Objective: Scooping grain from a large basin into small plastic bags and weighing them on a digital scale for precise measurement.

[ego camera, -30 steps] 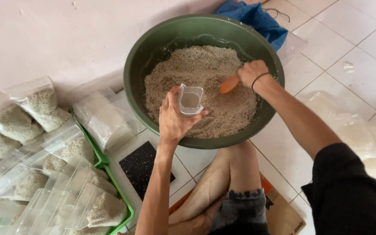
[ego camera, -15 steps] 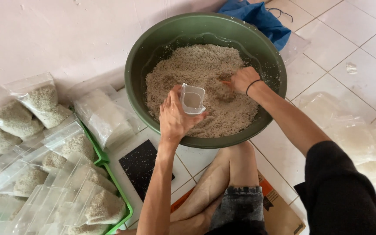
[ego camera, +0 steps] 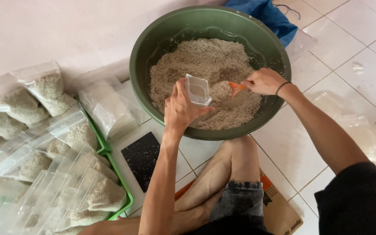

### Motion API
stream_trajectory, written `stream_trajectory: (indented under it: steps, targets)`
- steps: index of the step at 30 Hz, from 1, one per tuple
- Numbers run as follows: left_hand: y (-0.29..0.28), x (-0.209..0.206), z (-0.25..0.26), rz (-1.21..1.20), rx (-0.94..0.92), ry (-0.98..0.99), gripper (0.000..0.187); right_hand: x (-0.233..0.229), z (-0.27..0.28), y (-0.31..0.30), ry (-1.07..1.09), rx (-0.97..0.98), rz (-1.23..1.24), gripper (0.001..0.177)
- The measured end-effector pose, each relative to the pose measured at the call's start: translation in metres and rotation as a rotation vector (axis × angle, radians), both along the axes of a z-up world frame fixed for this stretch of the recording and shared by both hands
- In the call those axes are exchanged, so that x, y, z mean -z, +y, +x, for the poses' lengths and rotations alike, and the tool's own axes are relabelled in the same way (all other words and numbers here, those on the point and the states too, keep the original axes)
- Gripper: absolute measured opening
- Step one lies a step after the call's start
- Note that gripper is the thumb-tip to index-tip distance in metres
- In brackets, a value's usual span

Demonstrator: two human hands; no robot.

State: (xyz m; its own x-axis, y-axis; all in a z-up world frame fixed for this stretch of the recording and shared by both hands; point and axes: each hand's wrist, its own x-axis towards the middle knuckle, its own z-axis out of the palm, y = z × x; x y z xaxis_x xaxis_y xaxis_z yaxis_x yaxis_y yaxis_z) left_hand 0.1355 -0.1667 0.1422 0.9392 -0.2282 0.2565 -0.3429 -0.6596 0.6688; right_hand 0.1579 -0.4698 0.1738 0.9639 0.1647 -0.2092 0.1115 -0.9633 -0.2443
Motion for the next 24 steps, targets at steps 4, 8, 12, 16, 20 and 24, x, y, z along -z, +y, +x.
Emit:
stream_trajectory:
  steps: [4, 8, 12, 16, 20, 24]
  targets:
    - [-0.003, 0.007, 0.007, 0.031, -0.015, 0.069, 0.119, -0.017, -0.017, 0.003, -0.013, 0.050, 0.053, 0.038]
    - [-0.007, 0.009, 0.007, 0.049, -0.015, 0.119, 0.122, -0.033, -0.030, -0.001, -0.100, 0.120, 0.200, 0.041]
    - [-0.010, 0.011, 0.007, 0.027, -0.052, 0.079, 0.116, -0.068, -0.045, 0.024, -0.202, 0.108, 0.257, 0.045]
    - [-0.010, 0.007, 0.003, 0.034, -0.079, 0.055, 0.117, -0.081, -0.051, 0.043, -0.199, 0.060, 0.299, 0.043]
    - [-0.011, 0.007, 0.002, 0.015, -0.076, 0.086, 0.117, -0.095, -0.061, 0.070, -0.211, -0.018, 0.196, 0.042]
    - [-0.010, 0.010, 0.005, 0.012, -0.076, 0.070, 0.114, -0.087, -0.065, 0.080, -0.380, -0.051, 0.038, 0.042]
